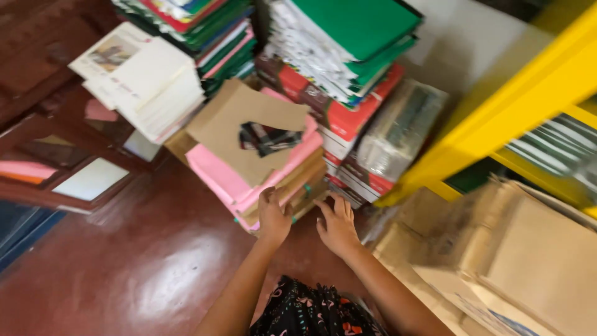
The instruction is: The person is wiping down paper folders with a cloth and stacking them.
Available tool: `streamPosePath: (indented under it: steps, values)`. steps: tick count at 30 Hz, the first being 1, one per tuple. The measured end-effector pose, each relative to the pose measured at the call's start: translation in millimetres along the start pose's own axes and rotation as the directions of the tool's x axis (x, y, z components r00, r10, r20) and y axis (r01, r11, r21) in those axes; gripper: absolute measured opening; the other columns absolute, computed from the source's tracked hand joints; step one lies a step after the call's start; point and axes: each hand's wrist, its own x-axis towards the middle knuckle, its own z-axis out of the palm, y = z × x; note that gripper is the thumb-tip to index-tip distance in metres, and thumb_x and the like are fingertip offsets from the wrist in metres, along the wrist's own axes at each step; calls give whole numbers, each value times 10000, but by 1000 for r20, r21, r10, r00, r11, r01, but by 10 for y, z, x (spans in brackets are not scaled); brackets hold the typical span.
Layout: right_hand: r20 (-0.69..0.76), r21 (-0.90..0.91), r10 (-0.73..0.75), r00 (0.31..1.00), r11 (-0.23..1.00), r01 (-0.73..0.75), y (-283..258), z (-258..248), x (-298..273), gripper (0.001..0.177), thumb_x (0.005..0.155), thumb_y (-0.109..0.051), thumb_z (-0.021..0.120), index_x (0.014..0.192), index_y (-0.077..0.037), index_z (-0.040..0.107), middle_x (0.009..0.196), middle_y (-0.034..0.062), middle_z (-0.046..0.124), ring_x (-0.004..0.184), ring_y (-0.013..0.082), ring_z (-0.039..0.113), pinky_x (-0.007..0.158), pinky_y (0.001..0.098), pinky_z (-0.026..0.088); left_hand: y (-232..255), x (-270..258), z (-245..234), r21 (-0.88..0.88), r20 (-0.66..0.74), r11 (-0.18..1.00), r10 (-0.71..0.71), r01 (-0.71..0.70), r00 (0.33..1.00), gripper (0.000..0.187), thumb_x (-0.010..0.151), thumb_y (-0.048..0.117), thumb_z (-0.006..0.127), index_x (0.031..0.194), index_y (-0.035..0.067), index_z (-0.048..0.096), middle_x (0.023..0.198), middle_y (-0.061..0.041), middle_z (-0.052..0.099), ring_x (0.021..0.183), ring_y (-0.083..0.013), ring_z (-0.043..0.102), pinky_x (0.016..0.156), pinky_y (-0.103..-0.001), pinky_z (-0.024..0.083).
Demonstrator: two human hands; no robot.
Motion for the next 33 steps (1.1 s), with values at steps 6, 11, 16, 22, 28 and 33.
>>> streamPosePath:
  steps: [6,11,16,22,28,33]
  values:
    - [120,-8,-41,992,999,42,-371,111,462,490,911,-227,636,1397,-229,572,1500,94,312,1377,330,299,1129,542,332,-329,313,-181,-5,-1,999,-45,45,999,566,765,147,791,1311,157,645,1335,-192,487,1243,-461,559,1051,-508,480]
    - [60,-115,-159,985,980,165,-220,458,1021,550,844,-264,686,1385,-230,589,1425,131,391,1367,359,354,1113,555,360,-502,532,-148,-17,1,992,-129,129,992,744,759,153,811,1443,130,517,1385,-213,460,1307,-454,515,1112,-493,445]
    - [8,-64,-306,952,950,306,-316,495,1761,567,816,-189,695,1373,-198,592,1473,149,409,1407,374,375,1096,571,376,-553,872,-119,-9,-71,988,-155,154,985,917,722,166,859,1507,38,402,1365,-276,468,1311,-499,489,1125,-538,416]
    - [51,-36,-511,858,858,513,-340,605,2571,595,816,-131,680,1402,-118,577,1521,223,445,1432,428,404,1117,546,366,-644,1389,228,82,-126,956,-271,282,954,1207,591,218,964,1556,3,271,1473,-308,368,1404,-522,349,1192,-542,327]
    - [257,9,-681,686,711,703,76,840,3056,584,908,-125,585,1483,-134,488,1557,170,445,1465,358,379,1146,503,339,-542,1700,634,151,-39,851,-503,502,864,1521,540,280,1018,1627,34,-16,1618,-321,118,1499,-537,115,1246,-573,213]
    - [236,104,-852,466,499,860,503,757,3258,451,920,-177,608,1367,-117,611,1409,96,621,1372,289,507,1075,456,426,-471,1685,653,299,-16,771,-585,563,811,1550,578,430,999,1623,15,-68,1650,-304,65,1528,-494,75,1256,-536,172]
